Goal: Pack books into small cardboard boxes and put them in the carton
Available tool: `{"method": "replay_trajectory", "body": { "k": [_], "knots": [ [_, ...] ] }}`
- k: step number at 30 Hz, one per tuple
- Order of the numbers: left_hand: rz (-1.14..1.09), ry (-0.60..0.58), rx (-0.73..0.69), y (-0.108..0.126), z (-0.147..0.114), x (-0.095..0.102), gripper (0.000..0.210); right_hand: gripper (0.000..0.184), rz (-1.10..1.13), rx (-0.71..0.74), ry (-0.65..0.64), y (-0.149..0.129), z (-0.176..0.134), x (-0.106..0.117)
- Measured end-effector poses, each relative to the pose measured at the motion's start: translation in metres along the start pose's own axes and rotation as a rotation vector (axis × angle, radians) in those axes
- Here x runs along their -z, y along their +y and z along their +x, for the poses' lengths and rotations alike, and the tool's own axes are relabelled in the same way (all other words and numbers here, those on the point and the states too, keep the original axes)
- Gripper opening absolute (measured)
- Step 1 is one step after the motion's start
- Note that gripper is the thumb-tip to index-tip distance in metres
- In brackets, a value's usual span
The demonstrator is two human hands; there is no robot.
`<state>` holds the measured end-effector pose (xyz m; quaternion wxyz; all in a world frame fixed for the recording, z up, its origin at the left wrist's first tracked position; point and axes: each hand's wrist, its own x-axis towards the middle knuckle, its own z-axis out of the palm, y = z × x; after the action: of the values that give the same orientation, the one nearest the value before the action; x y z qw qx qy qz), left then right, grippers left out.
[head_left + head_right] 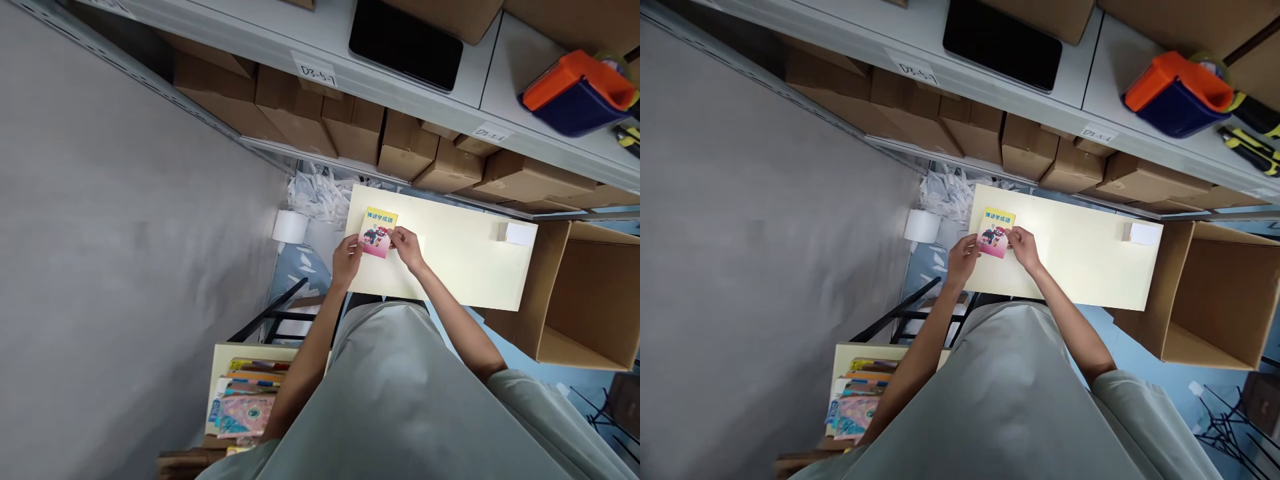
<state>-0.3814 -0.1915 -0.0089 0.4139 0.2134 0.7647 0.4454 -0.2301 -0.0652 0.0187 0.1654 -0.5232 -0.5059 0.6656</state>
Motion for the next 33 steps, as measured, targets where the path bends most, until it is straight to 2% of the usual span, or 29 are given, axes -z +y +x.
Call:
{"method": "replay_trajectory", "body": {
  "k": [3, 7, 10, 13, 17, 21, 25, 29, 33],
  "knots": [
    [-0.074, -0.089, 0.056, -0.019, 0.043, 0.009, 0.032, 0.055, -0.013, -0.011, 0.022, 0.01, 0.039, -0.015],
    [-0.053, -0.068, 0.077, -0.032, 0.088, 0.006, 0.027, 0.039, -0.076, -0.061, 0.094, 0.026, 0.085, -0.029],
    [-0.033, -0.048, 0.126, -0.039, 0.111, -0.003, 0.026, 0.026, -0.061, -0.098, 0.113, 0.037, 0.107, -0.031],
    [0.0, -0.012, 0.162, -0.045, 0.12, -0.007, 0.027, 0.028, -0.053, -0.103, 0.135, 0.047, 0.113, -0.022],
    [-0.009, 0.046, 0.107, -0.054, 0.106, 0.009, 0.028, 0.029, -0.117, -0.075, 0.212, 0.063, 0.087, 0.015],
    [-0.005, 0.067, 0.033, -0.065, 0.074, 0.039, 0.022, 0.035, -0.221, -0.094, 0.384, 0.091, 0.028, 0.068],
    [0.049, 0.068, 0.098, -0.076, 0.039, 0.056, 0.019, 0.036, -0.25, -0.202, 0.489, 0.123, -0.036, 0.105],
    [0.068, 0.04, 0.155, -0.083, 0.014, 0.053, 0.019, 0.035, -0.305, -0.293, 0.51, 0.144, -0.074, 0.11],
    [0.082, 0.022, 0.176, -0.086, 0.004, 0.04, 0.017, 0.031, -0.43, -0.279, 0.505, 0.147, -0.079, 0.095]
  ]
}}
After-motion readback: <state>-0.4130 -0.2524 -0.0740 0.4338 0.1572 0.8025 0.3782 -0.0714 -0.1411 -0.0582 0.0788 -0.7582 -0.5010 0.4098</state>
